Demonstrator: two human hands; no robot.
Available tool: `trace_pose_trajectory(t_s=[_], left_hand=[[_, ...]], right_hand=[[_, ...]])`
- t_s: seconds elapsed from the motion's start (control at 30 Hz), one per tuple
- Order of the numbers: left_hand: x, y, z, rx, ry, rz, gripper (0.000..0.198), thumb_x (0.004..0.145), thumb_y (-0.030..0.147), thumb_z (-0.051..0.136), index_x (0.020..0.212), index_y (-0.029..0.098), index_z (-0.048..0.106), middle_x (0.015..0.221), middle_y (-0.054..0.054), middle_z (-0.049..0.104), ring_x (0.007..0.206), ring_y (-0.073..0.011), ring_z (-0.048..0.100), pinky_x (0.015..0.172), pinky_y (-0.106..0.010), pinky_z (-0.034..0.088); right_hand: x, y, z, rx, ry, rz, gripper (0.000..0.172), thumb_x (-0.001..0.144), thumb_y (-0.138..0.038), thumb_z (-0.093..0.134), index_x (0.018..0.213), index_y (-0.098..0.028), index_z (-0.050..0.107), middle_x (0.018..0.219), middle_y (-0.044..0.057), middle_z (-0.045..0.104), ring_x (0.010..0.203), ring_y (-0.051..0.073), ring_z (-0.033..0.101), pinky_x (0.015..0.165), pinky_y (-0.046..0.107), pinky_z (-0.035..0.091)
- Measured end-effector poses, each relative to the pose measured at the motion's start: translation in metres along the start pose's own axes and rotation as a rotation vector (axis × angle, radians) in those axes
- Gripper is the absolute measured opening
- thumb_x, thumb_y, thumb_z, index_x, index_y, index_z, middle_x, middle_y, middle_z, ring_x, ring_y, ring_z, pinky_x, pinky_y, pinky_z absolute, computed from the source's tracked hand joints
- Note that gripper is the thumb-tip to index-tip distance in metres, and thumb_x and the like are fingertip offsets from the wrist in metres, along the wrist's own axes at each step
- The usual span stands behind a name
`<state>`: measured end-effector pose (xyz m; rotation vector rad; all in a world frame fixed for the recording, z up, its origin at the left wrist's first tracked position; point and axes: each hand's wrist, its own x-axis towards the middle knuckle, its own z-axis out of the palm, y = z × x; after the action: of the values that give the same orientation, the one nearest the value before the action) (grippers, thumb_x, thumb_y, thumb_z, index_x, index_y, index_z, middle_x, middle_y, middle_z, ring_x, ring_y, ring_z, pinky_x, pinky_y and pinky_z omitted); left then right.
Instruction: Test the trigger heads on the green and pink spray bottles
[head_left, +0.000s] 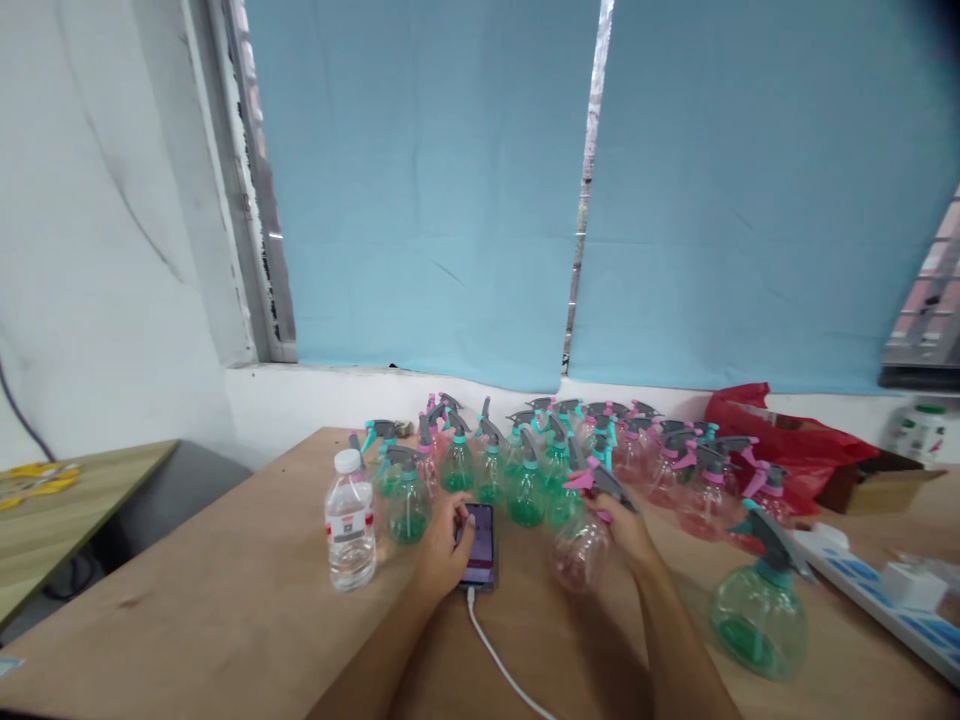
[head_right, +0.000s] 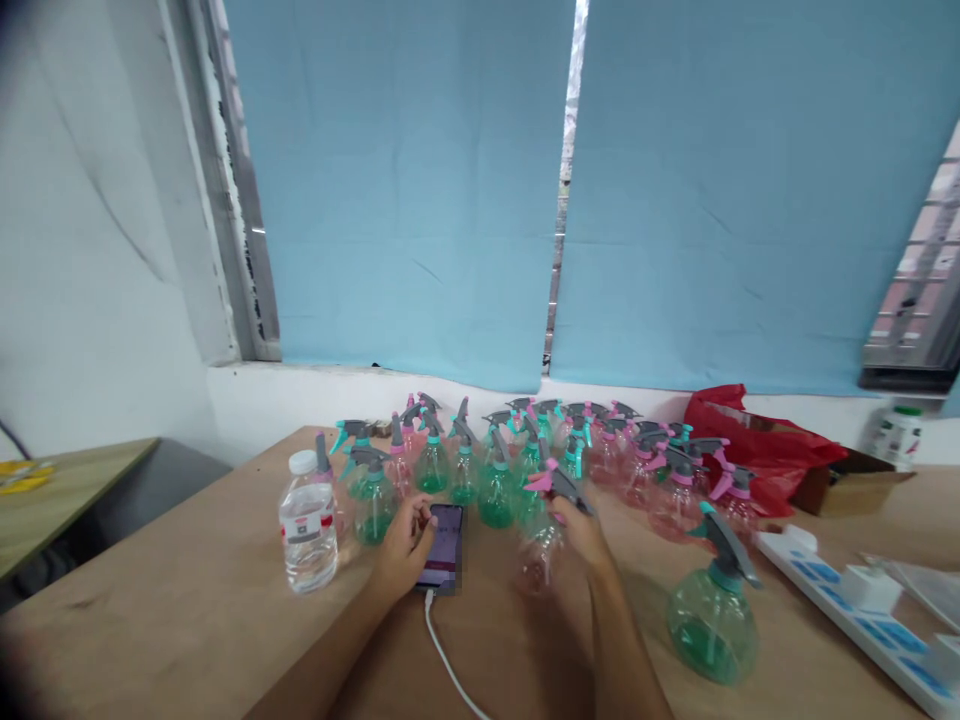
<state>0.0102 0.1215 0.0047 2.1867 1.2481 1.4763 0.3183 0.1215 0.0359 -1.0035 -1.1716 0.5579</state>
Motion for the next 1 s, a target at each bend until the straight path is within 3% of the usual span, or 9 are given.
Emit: trace_pose_trajectory(t_s=[0.1,0.2,0.3,0.4,0.53,0.7,0.8,0.9,1.0], left_hand=[[0.000,-0.001,0.000,0.009,0.003,0.004,0.031,0.103,0.036,0.046,0.129,0.020,0.055,0.100,-0.007,0.063,0.092,-0.0223,0.065,0.085,-0.038,0.055],[0.000,-0.002,0.000,0.002,0.010,0.005,0.031,0.103,0.037,0.046,0.127,0.020,0.056,0.101,-0.007,0.064,0.094,-0.0229,0.065,0.084,-0.038,0.055],[0.000,-0.003,0.000,-0.014,0.017,-0.005,0.031,0.102,0.037,0.047,0.127,0.020,0.056,0.102,-0.008,0.065,0.094,-0.0228,0.066,0.083,-0.037,0.055],[-0.001,-0.002,0.000,-0.007,0.016,-0.011,0.032,0.103,0.036,0.047,0.128,0.019,0.055,0.101,-0.007,0.064,0.093,-0.0226,0.065,0.083,-0.037,0.055],[-0.001,-0.003,0.000,0.004,0.006,-0.003,0.032,0.103,0.035,0.045,0.130,0.020,0.054,0.101,-0.007,0.063,0.093,-0.0220,0.065,0.084,-0.037,0.054],[-0.002,-0.003,0.002,0.008,-0.003,0.007,0.032,0.103,0.035,0.046,0.129,0.019,0.054,0.100,-0.007,0.063,0.092,-0.0223,0.064,0.084,-0.037,0.054],[-0.001,-0.002,0.002,0.015,-0.009,0.025,0.031,0.102,0.034,0.047,0.129,0.019,0.053,0.099,-0.006,0.063,0.091,-0.0222,0.063,0.084,-0.038,0.053],[0.000,-0.002,0.002,0.015,-0.013,0.028,0.032,0.102,0.034,0.047,0.130,0.020,0.052,0.100,-0.006,0.063,0.088,-0.0215,0.063,0.083,-0.037,0.053],[0.000,-0.002,0.003,0.021,-0.021,0.018,0.033,0.101,0.035,0.048,0.130,0.020,0.053,0.100,-0.006,0.064,0.085,-0.0207,0.063,0.081,-0.036,0.052]], right_hand=[[-0.009,-0.007,0.028,0.076,-0.245,0.037,0.030,0.069,-0.034,0.066,0.092,-0.024,0.081,0.091,0.005,0.077,0.074,0.022,0.065,0.062,0.029,0.049],[-0.013,-0.014,0.061,0.089,-0.254,0.000,0.031,0.071,-0.030,0.063,0.095,-0.026,0.081,0.092,0.003,0.078,0.066,0.020,0.062,0.062,0.031,0.051],[-0.010,-0.016,0.091,0.150,-0.403,-0.070,0.031,0.073,-0.028,0.059,0.096,-0.026,0.080,0.097,0.003,0.078,0.074,0.021,0.068,0.067,0.033,0.056],[-0.003,-0.012,0.109,0.202,-0.434,-0.085,0.028,0.075,-0.028,0.059,0.094,-0.025,0.079,0.093,0.003,0.078,0.065,0.020,0.068,0.060,0.033,0.056],[0.001,-0.001,0.115,0.177,-0.342,-0.067,0.024,0.078,-0.030,0.061,0.094,-0.024,0.079,0.083,0.003,0.076,0.062,0.020,0.066,0.063,0.035,0.056],[-0.007,0.001,0.110,0.204,-0.432,-0.026,0.029,0.086,-0.047,0.066,0.100,-0.024,0.078,0.101,0.006,0.078,0.070,0.021,0.069,0.072,0.037,0.058],[-0.009,0.002,0.105,0.163,-0.489,-0.021,0.030,0.088,-0.050,0.066,0.099,-0.024,0.077,0.086,0.004,0.077,0.070,0.020,0.069,0.073,0.035,0.056],[-0.008,0.005,0.102,0.156,-0.474,0.008,0.020,0.085,-0.043,0.067,0.088,-0.024,0.075,0.066,0.000,0.071,0.066,0.019,0.066,0.072,0.033,0.053],[-0.009,0.008,0.102,0.265,-0.417,0.070,0.012,0.078,-0.035,0.068,0.076,-0.024,0.072,0.064,-0.002,0.069,0.062,0.018,0.065,0.069,0.031,0.052]])
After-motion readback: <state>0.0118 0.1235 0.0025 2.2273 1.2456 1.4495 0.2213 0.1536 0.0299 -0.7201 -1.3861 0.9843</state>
